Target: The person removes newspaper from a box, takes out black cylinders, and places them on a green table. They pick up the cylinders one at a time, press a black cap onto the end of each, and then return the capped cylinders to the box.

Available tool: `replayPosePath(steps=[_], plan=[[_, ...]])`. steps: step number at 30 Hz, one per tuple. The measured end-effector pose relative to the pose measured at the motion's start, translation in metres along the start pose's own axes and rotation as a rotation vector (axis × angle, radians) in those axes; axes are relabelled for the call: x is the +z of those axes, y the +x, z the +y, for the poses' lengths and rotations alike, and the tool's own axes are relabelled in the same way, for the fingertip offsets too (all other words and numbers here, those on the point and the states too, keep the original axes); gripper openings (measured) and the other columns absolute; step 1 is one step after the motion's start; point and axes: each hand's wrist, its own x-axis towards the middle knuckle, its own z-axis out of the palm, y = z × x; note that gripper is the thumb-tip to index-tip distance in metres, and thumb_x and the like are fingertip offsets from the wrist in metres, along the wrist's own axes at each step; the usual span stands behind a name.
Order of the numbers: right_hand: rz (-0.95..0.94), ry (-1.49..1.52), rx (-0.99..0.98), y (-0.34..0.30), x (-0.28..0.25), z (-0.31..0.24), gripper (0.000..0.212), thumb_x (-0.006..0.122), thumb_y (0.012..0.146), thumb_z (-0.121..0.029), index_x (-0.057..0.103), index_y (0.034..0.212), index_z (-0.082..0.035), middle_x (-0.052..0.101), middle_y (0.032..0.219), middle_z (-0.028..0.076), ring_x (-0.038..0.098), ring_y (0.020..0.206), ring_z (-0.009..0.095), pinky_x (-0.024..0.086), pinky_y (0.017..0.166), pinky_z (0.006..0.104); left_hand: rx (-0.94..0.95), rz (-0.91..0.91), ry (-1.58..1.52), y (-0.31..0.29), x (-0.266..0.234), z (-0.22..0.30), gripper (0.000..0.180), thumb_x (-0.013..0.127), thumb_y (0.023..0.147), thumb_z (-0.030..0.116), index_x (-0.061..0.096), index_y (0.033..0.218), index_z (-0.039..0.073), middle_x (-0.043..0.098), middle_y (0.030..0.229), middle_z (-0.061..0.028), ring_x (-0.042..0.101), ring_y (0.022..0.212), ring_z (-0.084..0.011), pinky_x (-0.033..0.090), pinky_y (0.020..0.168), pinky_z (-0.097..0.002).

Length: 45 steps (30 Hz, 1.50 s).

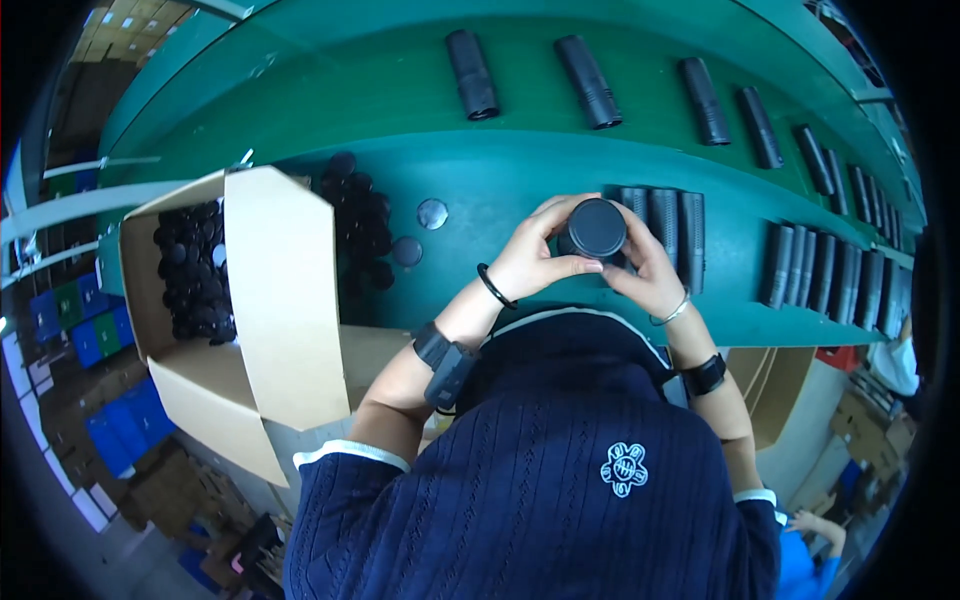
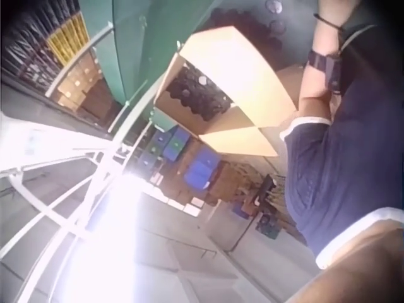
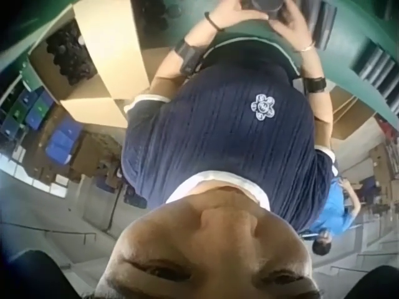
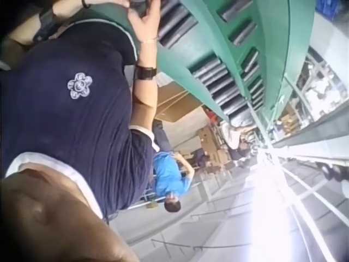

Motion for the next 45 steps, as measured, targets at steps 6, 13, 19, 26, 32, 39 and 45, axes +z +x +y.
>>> replayPosePath(steps=[6, 13, 19, 26, 32, 39, 45], plan=[[-0.012, 0.364, 0.051, 0.01, 0.016, 0.014, 0.046, 0.048, 0.087, -0.006, 0.047, 0.132, 0.002, 0.048, 0.132, 0.014, 0.043, 0.125, 0.022, 0.034, 0.104, 0.0328, 0.06, 0.127, 0.282, -0.034, -0.012, -0.002, 0.071, 0.083, 0.063, 0.014, 0.051, 0.127, 0.005, 0.052, 0.125, -0.0131, 0.051, 0.117, -0.0263, 0.044, 0.095, -0.035], [-0.063, 0.141, 0.025, 0.014, 0.022, 0.024, 0.028, 0.06, 0.088, -0.008, 0.062, 0.115, -0.001, 0.059, 0.114, 0.009, 0.053, 0.109, 0.017, 0.041, 0.095, 0.0287, 0.079, 0.146, 0.357, -0.052, -0.02, -0.018, 0.072, 0.082, 0.063, 0.008, 0.05, 0.127, 0.007, 0.052, 0.127, -0.0126, 0.049, 0.12, -0.0249, 0.041, 0.099, -0.0346], [-0.006, 0.235, 0.103, 0.023, 0.026, 0.043, 0.03, 0.065, 0.086, -0.01, 0.059, 0.114, -0.003, 0.059, 0.104, 0.003, 0.056, 0.097, 0.013, 0.044, 0.086, 0.0266, 0.01, 0.149, -0.108, -0.058, -0.03, -0.031, 0.071, 0.078, 0.071, 0.009, 0.041, 0.131, 0.007, 0.037, 0.137, -0.0143, 0.037, 0.13, -0.0259, 0.031, 0.106, -0.0366], [-0.17, 0.563, 0.277, 0.043, 0.042, 0.021, 0.03, 0.059, 0.091, -0.013, 0.056, 0.119, -0.005, 0.059, 0.091, 0.001, 0.058, 0.082, 0.01, 0.048, 0.073, 0.0225, -0.057, 0.223, -0.203, -0.061, -0.036, -0.017, 0.058, 0.064, 0.085, 0.014, 0.037, 0.135, 0.004, 0.047, 0.127, -0.0102, 0.043, 0.12, -0.0196, 0.033, 0.101, -0.0338], [-0.177, 0.306, 0.215, 0.056, 0.053, 0.029, 0.025, 0.058, 0.091, -0.011, 0.059, 0.115, -0.005, 0.059, 0.084, -0.002, 0.055, 0.07, 0.005, 0.044, 0.063, 0.0185, -0.104, 0.301, -0.354, -0.06, -0.045, -0.014, 0.03, 0.048, 0.092, 0.02, 0.045, 0.117, 0.003, 0.051, 0.116, -0.0073, 0.048, 0.11, -0.0146, 0.036, 0.097, -0.029], [-0.169, 0.311, 0.268, 0.053, 0.064, 0.016, 0.027, 0.06, 0.089, -0.011, 0.056, 0.114, -0.003, 0.054, 0.082, -0.002, 0.054, 0.069, 0.006, 0.045, 0.063, 0.0194, -0.145, 0.18, -0.405, -0.058, -0.052, -0.021, 0.042, 0.065, 0.08, 0.018, 0.043, 0.114, 0.006, 0.052, 0.102, -0.0038, 0.051, 0.098, -0.0121, 0.041, 0.088, -0.0279], [-0.185, 0.323, 0.259, 0.049, 0.056, 0.019, 0.03, 0.06, 0.089, -0.01, 0.055, 0.118, -0.004, 0.052, 0.082, -0.003, 0.052, 0.069, 0.005, 0.044, 0.062, 0.0192, -0.156, 0.128, -0.346, -0.056, -0.05, -0.026, 0.047, 0.07, 0.079, 0.014, 0.041, 0.115, 0.007, 0.051, 0.102, -0.0036, 0.05, 0.098, -0.0113, 0.041, 0.087, -0.0263]])
